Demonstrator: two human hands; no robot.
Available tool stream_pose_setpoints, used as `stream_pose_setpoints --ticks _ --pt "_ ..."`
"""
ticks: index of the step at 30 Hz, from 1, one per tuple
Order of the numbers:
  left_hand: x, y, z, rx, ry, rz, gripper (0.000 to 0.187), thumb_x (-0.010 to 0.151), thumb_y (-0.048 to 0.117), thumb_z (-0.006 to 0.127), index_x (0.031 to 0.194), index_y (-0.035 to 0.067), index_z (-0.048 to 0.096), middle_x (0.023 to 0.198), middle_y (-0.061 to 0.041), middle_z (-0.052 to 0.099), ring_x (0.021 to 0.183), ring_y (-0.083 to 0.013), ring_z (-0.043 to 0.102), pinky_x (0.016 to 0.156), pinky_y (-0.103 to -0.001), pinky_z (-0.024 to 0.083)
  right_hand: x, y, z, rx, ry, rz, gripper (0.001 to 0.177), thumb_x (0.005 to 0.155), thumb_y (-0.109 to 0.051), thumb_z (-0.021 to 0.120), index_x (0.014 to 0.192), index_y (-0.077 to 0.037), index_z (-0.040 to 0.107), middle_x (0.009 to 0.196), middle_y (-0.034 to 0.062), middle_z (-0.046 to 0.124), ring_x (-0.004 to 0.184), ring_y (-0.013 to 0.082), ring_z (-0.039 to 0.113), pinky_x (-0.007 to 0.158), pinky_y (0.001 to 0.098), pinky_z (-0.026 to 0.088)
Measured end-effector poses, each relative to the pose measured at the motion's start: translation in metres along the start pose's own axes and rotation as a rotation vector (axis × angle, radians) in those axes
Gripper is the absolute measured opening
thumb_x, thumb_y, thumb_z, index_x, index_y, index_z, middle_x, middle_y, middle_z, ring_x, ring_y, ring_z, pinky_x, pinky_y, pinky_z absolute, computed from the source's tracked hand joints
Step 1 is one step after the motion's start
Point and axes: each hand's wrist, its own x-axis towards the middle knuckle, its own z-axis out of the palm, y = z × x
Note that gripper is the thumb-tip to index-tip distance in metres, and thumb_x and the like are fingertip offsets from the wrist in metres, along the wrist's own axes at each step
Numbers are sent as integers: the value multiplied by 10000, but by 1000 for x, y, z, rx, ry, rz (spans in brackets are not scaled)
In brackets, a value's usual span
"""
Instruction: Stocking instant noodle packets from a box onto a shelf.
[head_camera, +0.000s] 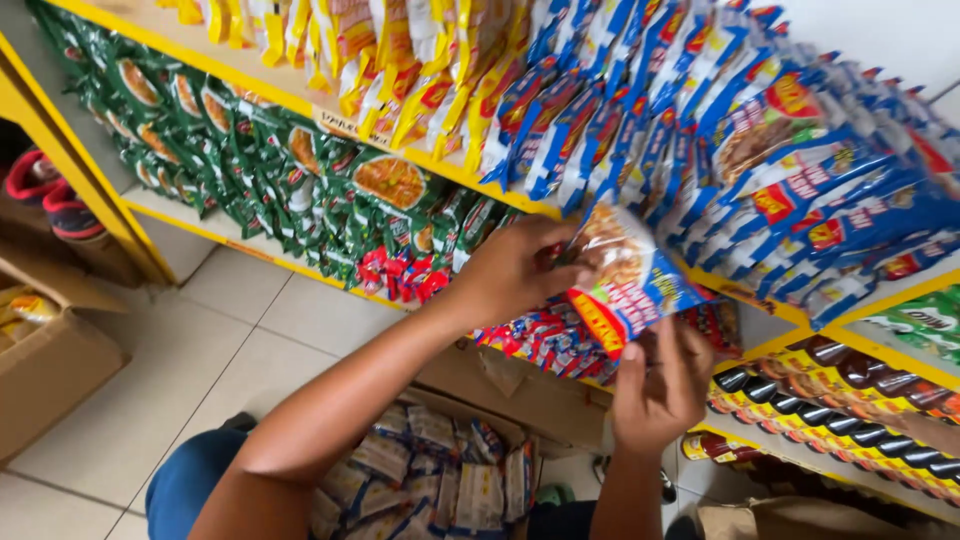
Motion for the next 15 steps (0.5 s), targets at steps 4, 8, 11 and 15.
stream_pose_setpoints --ticks 4,8,11,15 --pt "62 7 11 48 23 223 295 890 279 774 1086 69 708 927 -112 678 766 -221 619 688 -347 490 49 -2 -8 -20 23 -92 466 1019 74 691 1468 -10 598 1330 121 557 1107 185 595 810 237 521" --pt "128 3 25 60 -68 195 251 930 284 743 1056 69 712 888 -127 679 769 -223 632 715 -373 505 95 7 -8 -126 27 -159 520 1008 105 690 1501 -6 569 1356 134 518 1161 202 627 852 256 594" --pt "181 -14 46 -38 -91 190 328 944 318 726 1111 37 713 966 -130 764 865 -217 722 808 -370 570 128 7 -6 -145 8 -182 550 1028 107 694 1549 -7 558 1329 126 512 1189 194 636 923 279 626" --pt "235 -33 69 -62 -4 270 578 900 354 783 1317 -17 635 1182 -206 742 1103 -260 722 949 -379 550 157 29 1 -254 -5 -261 552 1013 95 730 1531 -7 569 1364 132 524 1189 203 634 905 282 626"
